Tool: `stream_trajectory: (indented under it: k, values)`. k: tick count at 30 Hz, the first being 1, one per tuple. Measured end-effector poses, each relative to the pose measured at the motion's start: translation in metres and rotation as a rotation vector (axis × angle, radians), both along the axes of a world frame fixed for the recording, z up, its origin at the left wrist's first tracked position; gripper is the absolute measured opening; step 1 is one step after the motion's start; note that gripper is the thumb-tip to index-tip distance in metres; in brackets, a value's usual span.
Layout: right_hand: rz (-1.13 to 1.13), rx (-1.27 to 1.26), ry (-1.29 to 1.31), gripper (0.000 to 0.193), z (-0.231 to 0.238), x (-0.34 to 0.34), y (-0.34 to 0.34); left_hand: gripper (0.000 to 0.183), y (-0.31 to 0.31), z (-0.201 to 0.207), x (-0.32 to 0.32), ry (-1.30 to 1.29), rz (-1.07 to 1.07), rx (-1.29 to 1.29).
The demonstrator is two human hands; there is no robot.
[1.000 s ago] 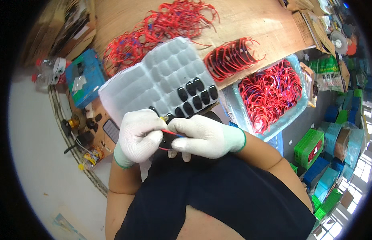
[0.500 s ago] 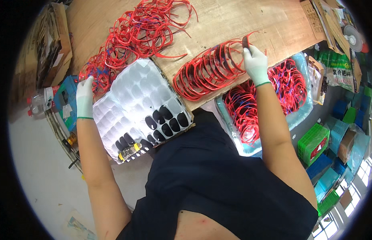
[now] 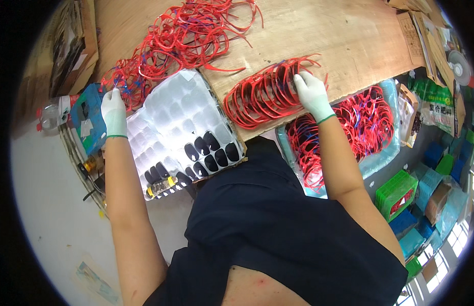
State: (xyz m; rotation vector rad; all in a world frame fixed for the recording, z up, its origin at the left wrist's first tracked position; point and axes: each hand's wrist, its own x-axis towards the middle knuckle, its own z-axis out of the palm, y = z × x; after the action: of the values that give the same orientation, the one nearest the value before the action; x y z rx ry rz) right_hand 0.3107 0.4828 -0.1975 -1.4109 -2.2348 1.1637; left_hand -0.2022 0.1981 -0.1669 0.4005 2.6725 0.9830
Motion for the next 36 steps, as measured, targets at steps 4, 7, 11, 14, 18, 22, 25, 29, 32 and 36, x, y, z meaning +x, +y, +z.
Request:
stream_trajectory:
  k: [4,7,11,14,18,22,25,29,32,36]
  values:
    - [0.113,0.103,-0.049,0.036,-0.01,0.01,0.014,0.037,0.006,0.053,0.031,-0.023,0.047,0.197]
    - [-0.052,-0.005,-0.079,0.04,-0.006,0.013,0.015,0.038,0.021,0.098,0.059,0.104,0.001,0.174]
    - [-0.187,0.22,-0.165,0.043,0.034,-0.001,0.004,0.035,0.003,0.117,0.075,0.143,-0.074,0.351]
    - [-0.277,0.306,0.033,0.036,0.061,-0.02,-0.004,0.034,-0.011,0.117,0.079,0.32,-0.146,0.327]
    - [-0.122,0.317,0.257,0.029,0.091,-0.068,-0.029,0.026,0.0,0.128,0.094,0.273,-0.134,0.516]
    - [0.219,0.369,0.428,0.024,0.113,-0.12,-0.076,0.061,0.001,0.141,0.096,0.402,-0.356,0.265]
    - [0.332,0.267,0.398,0.024,0.114,-0.134,-0.106,0.056,0.005,0.141,0.091,0.473,-0.426,0.065]
    - [0.357,0.093,0.3,0.025,0.115,-0.124,-0.131,0.046,0.003,0.132,0.074,0.612,-0.287,0.221]
    - [0.382,0.127,0.295,0.025,0.105,-0.115,-0.139,0.04,-0.006,0.119,0.059,0.374,-0.265,0.456]
    - [0.44,0.131,0.269,0.026,0.095,-0.112,-0.148,0.037,-0.011,0.122,0.112,0.267,-0.286,0.353]
